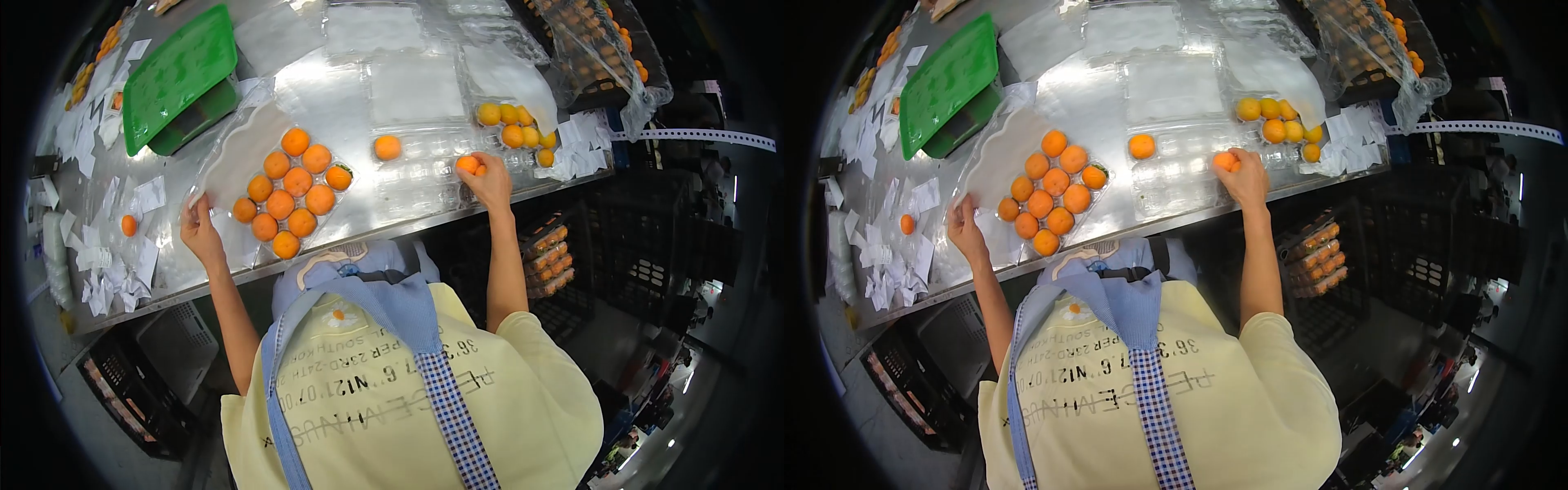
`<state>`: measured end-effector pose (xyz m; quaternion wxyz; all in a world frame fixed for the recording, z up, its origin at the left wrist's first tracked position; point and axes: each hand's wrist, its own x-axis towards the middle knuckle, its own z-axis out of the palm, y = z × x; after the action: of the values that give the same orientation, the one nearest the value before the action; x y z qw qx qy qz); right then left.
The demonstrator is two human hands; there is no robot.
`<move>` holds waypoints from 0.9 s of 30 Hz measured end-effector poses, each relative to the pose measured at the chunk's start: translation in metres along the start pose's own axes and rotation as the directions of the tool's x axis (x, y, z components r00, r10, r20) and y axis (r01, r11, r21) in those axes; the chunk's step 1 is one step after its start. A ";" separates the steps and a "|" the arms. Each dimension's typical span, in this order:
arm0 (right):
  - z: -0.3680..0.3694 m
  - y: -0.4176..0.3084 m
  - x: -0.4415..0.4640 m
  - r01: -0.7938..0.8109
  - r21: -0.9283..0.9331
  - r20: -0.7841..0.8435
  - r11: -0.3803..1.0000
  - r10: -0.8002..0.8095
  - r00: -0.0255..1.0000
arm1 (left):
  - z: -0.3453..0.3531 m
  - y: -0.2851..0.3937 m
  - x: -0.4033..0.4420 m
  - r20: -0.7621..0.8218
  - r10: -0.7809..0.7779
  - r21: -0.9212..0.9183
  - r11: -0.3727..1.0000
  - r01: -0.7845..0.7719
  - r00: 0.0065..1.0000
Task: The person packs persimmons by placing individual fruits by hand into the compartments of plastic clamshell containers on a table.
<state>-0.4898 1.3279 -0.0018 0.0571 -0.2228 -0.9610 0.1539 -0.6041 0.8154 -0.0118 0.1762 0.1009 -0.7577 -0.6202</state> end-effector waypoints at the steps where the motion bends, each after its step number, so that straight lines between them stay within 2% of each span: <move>1: 0.000 0.005 0.001 -0.123 0.250 0.045 0.961 0.115 0.992 | 0.000 0.000 0.000 0.000 0.000 -0.010 1.000 0.000 1.000; 2: 0.001 0.015 0.003 -0.242 0.476 0.117 0.846 0.212 0.970 | 0.000 0.000 0.000 0.000 0.000 -0.020 1.000 0.000 1.000; 3: -0.002 0.023 0.004 -0.350 0.660 0.212 0.665 0.283 0.936 | 0.000 -0.001 0.000 -0.002 -0.002 -0.029 1.000 0.002 1.000; 6: -0.011 0.042 0.005 -0.422 0.703 0.158 0.572 0.453 0.877 | -0.002 -0.005 0.000 0.018 0.008 -0.026 1.000 -0.007 1.000; 10: -0.014 0.054 0.004 -0.320 0.433 -0.120 0.843 0.406 0.906 | -0.003 -0.009 -0.001 0.007 -0.012 -0.037 0.999 0.012 1.000; 13: -0.011 0.052 0.008 -0.233 0.252 -0.180 0.939 0.282 0.942 | -0.005 -0.009 0.001 0.024 -0.031 -0.028 0.999 0.031 0.999; 16: -0.002 0.054 0.015 -0.201 0.074 -0.164 0.977 0.211 0.964 | -0.003 -0.007 0.001 0.016 -0.004 -0.029 1.000 0.004 1.000; 22: -0.009 0.058 0.020 -0.207 0.080 -0.057 0.975 0.212 0.976 | -0.007 -0.012 0.000 0.039 -0.036 -0.024 0.999 0.037 0.999; 25: -0.012 0.053 0.020 -0.199 0.094 -0.198 0.976 0.214 0.957 | -0.007 -0.014 0.001 0.036 -0.027 -0.038 0.999 0.029 0.999; 27: 0.016 0.095 0.038 -0.205 0.469 -0.143 0.859 0.303 0.942 | -0.008 -0.016 0.001 0.042 -0.032 -0.002 0.999 0.032 0.999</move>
<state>-0.4875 1.4219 -0.0457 0.1879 -0.3439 -0.8500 0.3521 -0.6031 0.8043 -0.0255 0.1506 0.0998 -0.7586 -0.6260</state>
